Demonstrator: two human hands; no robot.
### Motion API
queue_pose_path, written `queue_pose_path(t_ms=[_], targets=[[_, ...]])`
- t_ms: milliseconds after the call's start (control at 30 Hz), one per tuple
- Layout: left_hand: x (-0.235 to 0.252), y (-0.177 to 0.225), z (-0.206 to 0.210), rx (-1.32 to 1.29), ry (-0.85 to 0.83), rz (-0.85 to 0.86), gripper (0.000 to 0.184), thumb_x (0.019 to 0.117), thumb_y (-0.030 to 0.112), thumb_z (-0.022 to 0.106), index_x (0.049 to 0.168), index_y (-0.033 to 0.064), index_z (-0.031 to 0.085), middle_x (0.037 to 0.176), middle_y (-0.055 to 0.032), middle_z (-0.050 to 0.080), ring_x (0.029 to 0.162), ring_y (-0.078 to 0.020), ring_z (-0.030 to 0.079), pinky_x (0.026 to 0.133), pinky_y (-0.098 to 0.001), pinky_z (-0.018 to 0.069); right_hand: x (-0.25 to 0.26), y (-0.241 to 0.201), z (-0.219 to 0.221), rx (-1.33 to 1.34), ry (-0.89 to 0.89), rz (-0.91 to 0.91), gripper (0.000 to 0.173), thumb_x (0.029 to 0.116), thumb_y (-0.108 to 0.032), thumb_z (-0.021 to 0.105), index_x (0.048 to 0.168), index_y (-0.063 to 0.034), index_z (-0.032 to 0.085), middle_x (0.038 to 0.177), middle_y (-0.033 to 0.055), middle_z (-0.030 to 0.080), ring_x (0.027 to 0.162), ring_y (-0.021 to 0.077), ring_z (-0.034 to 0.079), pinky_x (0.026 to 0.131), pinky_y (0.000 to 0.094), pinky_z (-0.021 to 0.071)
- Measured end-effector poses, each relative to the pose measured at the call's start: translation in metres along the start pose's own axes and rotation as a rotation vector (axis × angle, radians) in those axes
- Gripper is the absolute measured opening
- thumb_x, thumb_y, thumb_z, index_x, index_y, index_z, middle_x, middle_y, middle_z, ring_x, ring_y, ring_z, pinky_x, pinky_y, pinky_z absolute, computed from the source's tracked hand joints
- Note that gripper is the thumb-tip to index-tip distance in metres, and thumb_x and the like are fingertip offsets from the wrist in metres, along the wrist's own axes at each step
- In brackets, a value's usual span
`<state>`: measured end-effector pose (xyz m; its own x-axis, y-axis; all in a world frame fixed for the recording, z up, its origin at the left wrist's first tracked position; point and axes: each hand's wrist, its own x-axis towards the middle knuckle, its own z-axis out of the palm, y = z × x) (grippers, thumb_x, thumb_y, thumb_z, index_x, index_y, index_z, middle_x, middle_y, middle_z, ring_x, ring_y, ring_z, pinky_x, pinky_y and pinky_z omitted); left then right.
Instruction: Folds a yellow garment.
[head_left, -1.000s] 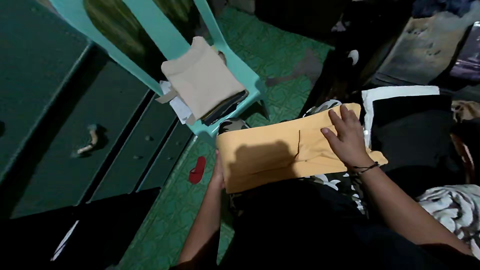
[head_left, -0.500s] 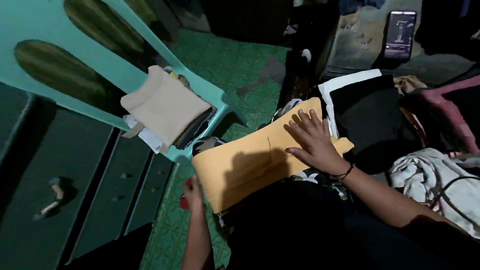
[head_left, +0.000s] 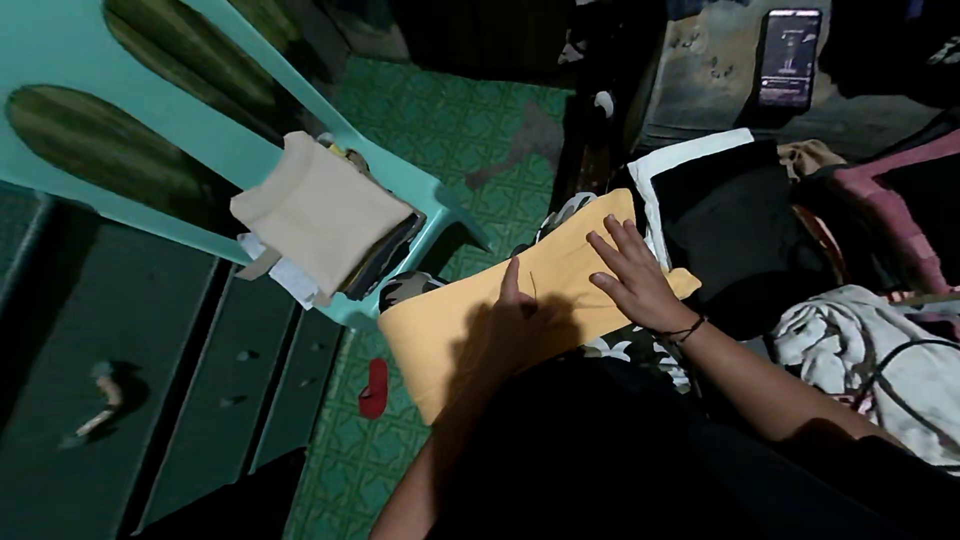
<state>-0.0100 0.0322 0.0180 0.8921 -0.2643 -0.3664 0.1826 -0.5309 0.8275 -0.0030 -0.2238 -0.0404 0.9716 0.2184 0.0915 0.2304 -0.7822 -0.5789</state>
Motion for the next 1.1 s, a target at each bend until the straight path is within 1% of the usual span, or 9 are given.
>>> queue_pose_path(t_ms=[133, 300, 467, 600, 700, 800, 900, 967, 1100], targets=[[0.006, 0.003, 0.000, -0.239, 0.012, -0.011, 0.100, 0.0904, 0.009, 0.076, 0.164, 0.0148, 0.008, 0.093, -0.0096, 0.069, 0.073, -0.0147, 0.066, 0.068, -0.0330, 0.0584, -0.001, 0.001, 0.001, 0.019, 0.013, -0.005, 0.066, 0.1038, -0.064, 0.031, 0.160, -0.0300, 0.037, 0.172, 0.0038, 0.018, 0.158, 0.0350, 0.011, 0.122, 0.0650, 0.0204], [0.007, -0.009, 0.000, -0.288, 0.001, -0.037, 0.112, 0.0875, 0.005, 0.077, 0.164, 0.0229, -0.002, 0.111, -0.0149, 0.068, 0.076, -0.0201, 0.070, 0.068, -0.0365, 0.0612, 0.001, 0.003, 0.001, -0.002, -0.001, -0.004, 0.068, 0.1029, -0.066, 0.032, 0.160, -0.0306, 0.037, 0.172, 0.0037, 0.018, 0.158, 0.0357, 0.012, 0.121, 0.0650, 0.0218], [0.008, -0.025, -0.016, -0.202, -0.019, -0.033, 0.105, 0.0882, 0.006, 0.077, 0.165, 0.0245, 0.007, 0.127, -0.0178, 0.063, 0.083, -0.0231, 0.070, 0.074, -0.0408, 0.0615, 0.001, 0.006, 0.000, 0.003, -0.013, -0.017, 0.073, 0.0990, -0.072, 0.036, 0.160, -0.0315, 0.038, 0.171, 0.0047, 0.019, 0.157, 0.0370, 0.012, 0.121, 0.0651, 0.0216], [0.006, -0.026, -0.015, -0.086, -0.009, 0.007, 0.101, 0.0895, 0.010, 0.076, 0.165, 0.0216, 0.009, 0.117, -0.0172, 0.066, 0.080, -0.0227, 0.069, 0.073, -0.0413, 0.0612, 0.001, 0.008, -0.002, 0.016, -0.021, -0.036, 0.087, 0.0892, -0.081, 0.047, 0.160, -0.0311, 0.038, 0.171, 0.0056, 0.019, 0.157, 0.0393, 0.011, 0.119, 0.0687, 0.0227], [0.002, -0.023, -0.005, 0.152, 0.099, 0.166, 0.078, 0.0909, 0.024, 0.076, 0.158, 0.0178, 0.037, 0.125, -0.0155, 0.061, 0.097, -0.0241, 0.065, 0.081, -0.0434, 0.0578, 0.001, 0.010, -0.007, 0.051, -0.065, -0.030, 0.110, 0.0717, -0.090, 0.060, 0.161, -0.0307, 0.036, 0.172, 0.0053, 0.014, 0.158, 0.0390, 0.007, 0.120, 0.0680, 0.0212], [0.005, -0.020, 0.007, 0.314, 0.179, 0.348, 0.042, 0.0918, 0.020, 0.072, 0.133, 0.0192, 0.068, 0.135, -0.0169, 0.055, 0.116, -0.0303, 0.059, 0.093, -0.0483, 0.0544, 0.001, 0.011, -0.009, 0.087, -0.099, -0.006, 0.123, 0.0608, -0.089, 0.070, 0.162, -0.0310, 0.033, 0.173, 0.0040, 0.009, 0.158, 0.0373, 0.002, 0.121, 0.0673, 0.0197], [0.011, -0.009, 0.013, 0.558, 0.078, 0.404, 0.034, 0.1027, 0.035, 0.058, 0.134, 0.0287, 0.068, 0.158, -0.0077, 0.045, 0.147, -0.0312, 0.039, 0.118, -0.0553, 0.0345, 0.003, 0.010, -0.010, 0.107, -0.117, 0.014, 0.127, 0.0568, -0.086, 0.076, 0.163, -0.0312, 0.030, 0.174, 0.0036, 0.007, 0.158, 0.0375, 0.000, 0.121, 0.0684, 0.0191], [0.012, 0.000, 0.017, 0.780, -0.075, 0.412, 0.037, 0.1083, 0.036, 0.044, 0.142, 0.0318, 0.060, 0.164, 0.0004, 0.037, 0.154, -0.0297, 0.027, 0.122, -0.0628, 0.0200, 0.003, 0.011, -0.012, 0.128, -0.137, 0.030, 0.130, 0.0556, -0.084, 0.078, 0.163, -0.0315, 0.029, 0.174, 0.0039, 0.004, 0.158, 0.0373, -0.002, 0.121, 0.0682, 0.0184], [-0.003, 0.007, 0.016, 0.746, -0.128, 0.546, 0.039, 0.1064, 0.022, 0.052, 0.142, 0.0116, 0.061, 0.156, -0.0126, 0.049, 0.149, -0.0349, 0.037, 0.120, -0.0647, 0.0209, -0.002, 0.012, -0.030, 0.371, -0.138, 0.124, 0.131, 0.0625, -0.069, 0.085, 0.166, -0.0221, 0.020, 0.173, 0.0110, -0.002, 0.158, 0.0342, 0.008, 0.120, 0.0618, 0.0284]])
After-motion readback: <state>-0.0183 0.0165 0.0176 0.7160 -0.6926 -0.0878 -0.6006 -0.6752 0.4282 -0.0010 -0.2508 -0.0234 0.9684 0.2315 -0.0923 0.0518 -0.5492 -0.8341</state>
